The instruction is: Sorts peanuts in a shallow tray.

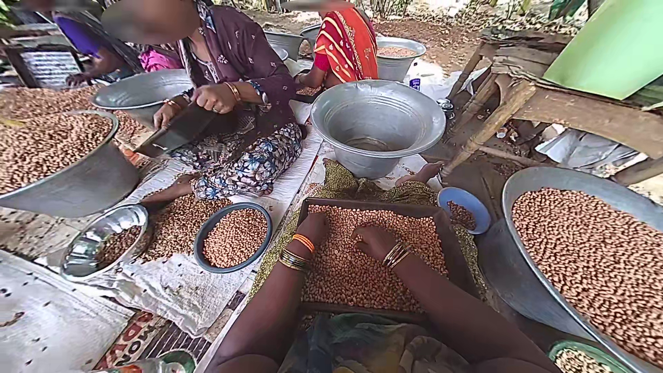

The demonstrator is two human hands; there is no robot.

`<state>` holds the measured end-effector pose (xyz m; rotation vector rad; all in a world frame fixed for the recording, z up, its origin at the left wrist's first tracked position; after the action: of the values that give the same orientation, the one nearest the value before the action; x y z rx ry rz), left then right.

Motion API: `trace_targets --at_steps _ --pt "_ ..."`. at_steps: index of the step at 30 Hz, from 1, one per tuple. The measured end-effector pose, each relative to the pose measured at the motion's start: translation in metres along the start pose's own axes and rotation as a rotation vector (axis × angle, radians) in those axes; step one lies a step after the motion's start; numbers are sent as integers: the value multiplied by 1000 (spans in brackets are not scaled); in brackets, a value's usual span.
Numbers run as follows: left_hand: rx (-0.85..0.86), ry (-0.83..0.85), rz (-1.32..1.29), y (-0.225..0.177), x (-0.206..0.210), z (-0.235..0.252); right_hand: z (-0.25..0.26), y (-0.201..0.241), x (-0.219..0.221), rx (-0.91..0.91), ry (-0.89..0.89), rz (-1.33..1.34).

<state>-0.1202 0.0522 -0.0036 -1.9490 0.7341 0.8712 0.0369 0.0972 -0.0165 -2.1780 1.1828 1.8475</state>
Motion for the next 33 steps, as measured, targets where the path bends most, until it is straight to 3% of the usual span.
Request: trace_targets --at_steps 4,6,8,11,14,17,19,21,25,27,30,33 --pt "57 -148 -1111 7 -4 6 -1 -2 3 -3 -9 -6" --pt "41 -209 -1300 13 -2 11 -1 -8 -2 5 -49 101" --pt "33 -304 -1102 20 -8 16 -2 -21 -12 44 -157 376" --pt "9 -328 -589 15 -16 21 -5 -37 -20 104 -272 683" --pt "-45 -257 -176 0 -11 24 -4 -24 -13 54 -142 476" --pt "-63 -206 -2 -10 -2 28 -2 -4 2 16 11 65" --pt "-59 -201 26 -14 1 28 -1 -2 7 28 25 -38" --pt "-52 -205 46 -15 1 26 -1 -6 5 33 6 25" --pt "-45 -215 102 -15 4 26 -6 -32 -14 58 -176 604" --pt "-53 -183 106 -12 8 28 -11 -36 -15 57 -164 784" --pt "-10 -170 -107 -5 2 31 -16 -14 -10 -42 -76 622" --pt "57 -267 -592 7 -12 24 -21 24 6 -194 71 291"
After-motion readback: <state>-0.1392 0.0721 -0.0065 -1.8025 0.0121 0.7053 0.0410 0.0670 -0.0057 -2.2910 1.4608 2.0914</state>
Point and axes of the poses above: each hand's wrist, its own z-axis towards the middle knuckle, its own x-axis out of the palm, y = z × x, the point moved 9 cm from there along z, towards the middle knuckle, and after that the axes turned 1 degree about -x, right-handed, at the moved point
